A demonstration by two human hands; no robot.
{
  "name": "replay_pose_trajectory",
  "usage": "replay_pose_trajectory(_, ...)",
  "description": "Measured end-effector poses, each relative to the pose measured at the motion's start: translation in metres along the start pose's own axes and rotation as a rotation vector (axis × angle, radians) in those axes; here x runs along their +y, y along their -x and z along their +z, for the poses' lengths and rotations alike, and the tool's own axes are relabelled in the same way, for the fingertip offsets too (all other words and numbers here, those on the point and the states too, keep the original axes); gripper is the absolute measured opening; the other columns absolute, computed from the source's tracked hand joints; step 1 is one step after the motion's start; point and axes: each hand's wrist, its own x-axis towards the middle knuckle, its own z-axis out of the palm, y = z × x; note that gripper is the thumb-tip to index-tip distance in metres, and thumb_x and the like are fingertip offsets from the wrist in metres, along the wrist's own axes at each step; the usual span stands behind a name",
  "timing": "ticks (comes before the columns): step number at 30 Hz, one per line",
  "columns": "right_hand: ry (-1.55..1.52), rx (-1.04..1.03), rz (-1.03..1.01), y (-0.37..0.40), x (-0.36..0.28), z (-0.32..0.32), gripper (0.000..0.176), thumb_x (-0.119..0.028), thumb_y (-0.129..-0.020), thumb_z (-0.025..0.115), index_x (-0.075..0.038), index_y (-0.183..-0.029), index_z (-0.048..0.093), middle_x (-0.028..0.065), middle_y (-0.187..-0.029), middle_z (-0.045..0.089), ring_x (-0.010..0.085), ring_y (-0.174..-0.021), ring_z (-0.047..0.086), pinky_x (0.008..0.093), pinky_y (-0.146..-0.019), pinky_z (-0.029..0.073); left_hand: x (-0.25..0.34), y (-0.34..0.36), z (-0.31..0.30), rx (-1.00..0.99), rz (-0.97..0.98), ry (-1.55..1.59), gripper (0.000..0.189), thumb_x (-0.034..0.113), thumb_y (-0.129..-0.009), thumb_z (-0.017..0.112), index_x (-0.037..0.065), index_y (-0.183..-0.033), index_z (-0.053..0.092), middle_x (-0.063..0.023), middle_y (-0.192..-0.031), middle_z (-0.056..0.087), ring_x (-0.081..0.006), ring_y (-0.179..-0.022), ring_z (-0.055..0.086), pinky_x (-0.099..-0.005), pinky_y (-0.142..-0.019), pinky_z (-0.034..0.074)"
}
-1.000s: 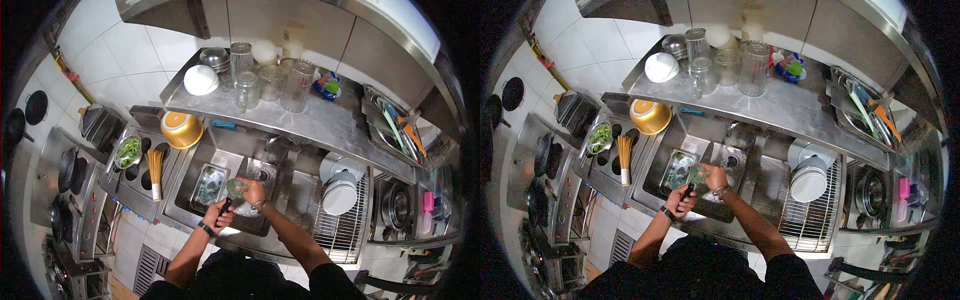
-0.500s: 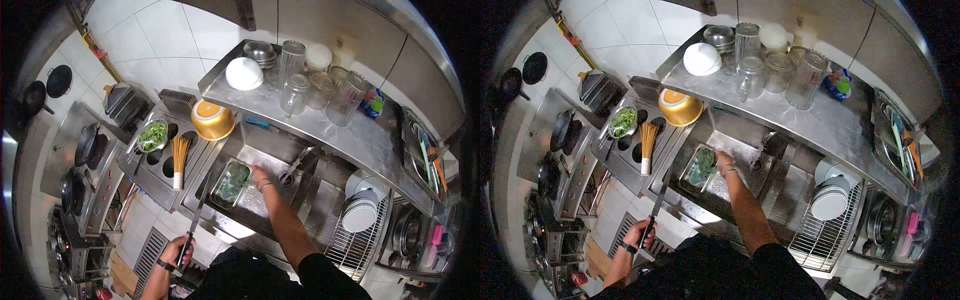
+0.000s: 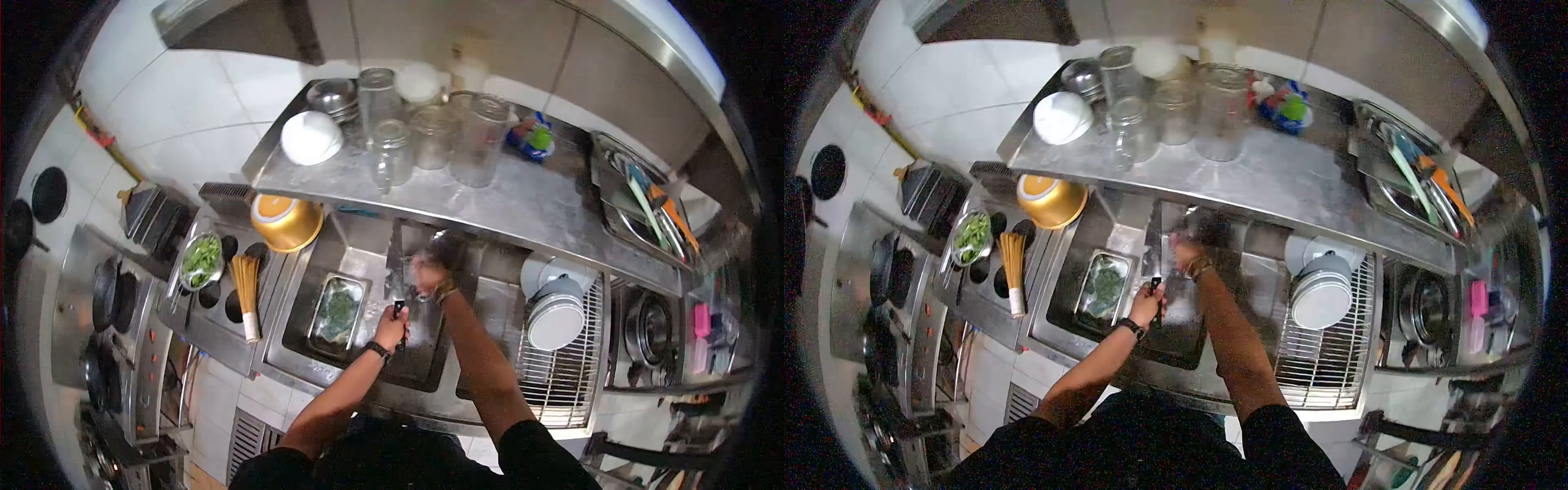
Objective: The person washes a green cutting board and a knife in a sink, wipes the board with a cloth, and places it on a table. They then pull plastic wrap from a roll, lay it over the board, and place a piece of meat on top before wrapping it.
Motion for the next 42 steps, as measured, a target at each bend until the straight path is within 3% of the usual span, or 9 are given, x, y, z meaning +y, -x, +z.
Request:
replay_pose_trajectory(7,-0.201,-0.134,0.084,0.037,0.026,-0.008,0.019,-0.028,-0.1,0.046,-0.012,-0.105,0.054,0.011,-0.079,0.066,0.0231,-0.067,0.065,0.0359,-0.06,0.054,-0.028,-0.047,0.024,-0.048,0.415,-0.231,0.024,0.025,-0.096,0.06,0.005,-0.109,0.055,-0.0051,-0.082,0.064,-0.0197,-0.081,0.064,-0.0331,-0.072,0.049)
replay_pose_trajectory(11,-0.208,-0.088,0.069,0.033,0.03,-0.014,0.014,-0.024,-0.101,0.045,-0.012,-0.104,0.051,0.0108,-0.075,0.065,0.0217,-0.062,0.065,0.0347,-0.055,0.055,0.019,-0.023,0.023,0.017,0.287,-0.98,0.038,0.038,-0.092,0.06,0.002,-0.082,0.067,-0.017,-0.076,0.067,-0.0312,-0.074,0.065,-0.0386,-0.071,0.05)
replay_pose_trajectory(13,-0.121,-0.039,0.063,0.036,0.025,-0.016,0.012,-0.022,-0.102,0.044,-0.012,-0.104,0.05,0.0106,-0.073,0.065,0.021,-0.06,0.065,0.0341,-0.053,0.055,0.024,-0.026,0.017,0.071,0.54,-0.814,0.028,0.026,-0.093,0.066,-0.001,-0.084,0.068,0.0001,-0.062,0.062,-0.0144,-0.064,0.063,-0.0298,-0.055,0.048)
replay_pose_trajectory(15,0.008,0.013,0.076,0.046,0.019,-0.017,0.013,-0.021,-0.097,0.05,-0.011,-0.104,0.056,0.0147,-0.08,0.067,0.0241,-0.067,0.067,0.0369,-0.06,0.056,0.043,-0.03,0.03,0.088,0.309,-0.203,0.017,0.015,-0.093,0.064,0.0,-0.086,0.066,-0.0027,-0.074,0.066,-0.014,-0.067,0.063,-0.0267,-0.06,0.048)
replay_pose_trajectory(17,0.581,0.361,-0.327,0.06,0.015,-0.009,0.019,-0.018,-0.089,0.059,-0.008,-0.104,0.065,0.0198,-0.084,0.067,0.0309,-0.07,0.065,0.0407,-0.071,0.055,0.048,-0.057,0.032,0.063,0.239,-0.01,0.016,0.013,-0.093,0.064,-0.001,-0.086,0.065,-0.0062,-0.077,0.066,-0.0141,-0.064,0.061,-0.0275,-0.058,0.048)
replay_pose_trajectory(20,0.577,0.27,-0.346,0.085,0.003,-0.011,0.028,-0.011,-0.078,0.063,-0.006,-0.105,0.069,0.0248,-0.09,0.066,0.039,-0.086,0.063,0.0446,-0.084,0.05,0.058,-0.079,0.046,-0.045,0.028,0.165,0.015,0.012,-0.093,0.063,0.0,-0.085,0.064,-0.0047,-0.07,0.062,-0.0127,-0.055,0.054,-0.0274,-0.047,0.039)
replay_pose_trajectory(29,0.732,0.461,-0.479,0.124,0.02,-0.014,0.03,-0.013,-0.082,0.064,-0.003,-0.11,0.064,0.0213,-0.099,0.064,0.0389,-0.096,0.059,0.0492,-0.09,0.046,0.028,-0.143,0.042,-0.077,-0.175,0.199,0.005,0.002,-0.087,0.065,-0.002,-0.084,0.064,-0.008,-0.065,0.058,-0.0165,-0.044,0.044,-0.0303,-0.039,0.033)
replay_pose_trajectory(36,0.683,0.451,-0.423,0.17,0.029,-0.027,0.03,-0.015,-0.085,0.063,-0.002,-0.112,0.063,0.0194,-0.097,0.065,0.0396,-0.092,0.061,0.0483,-0.084,0.049,0.049,-0.188,0.007,0.042,0.063,0.244,0.015,-0.006,-0.078,0.064,0.002,-0.088,0.057,-0.0091,-0.076,0.061,-0.0168,-0.048,0.047,-0.0288,-0.041,0.035)
replay_pose_trajectory(42,0.619,0.548,-0.619,0.176,0.057,-0.028,0.032,-0.02,-0.089,0.059,-0.006,-0.118,0.061,0.0195,-0.098,0.065,0.0408,-0.088,0.061,0.049,-0.082,0.049,0.067,-0.104,0.056,0.051,0.121,0.138,0.024,-0.007,-0.078,0.068,0.006,-0.075,0.049,-0.0067,-0.067,0.056,-0.0147,-0.043,0.046,-0.0283,-0.039,0.034)
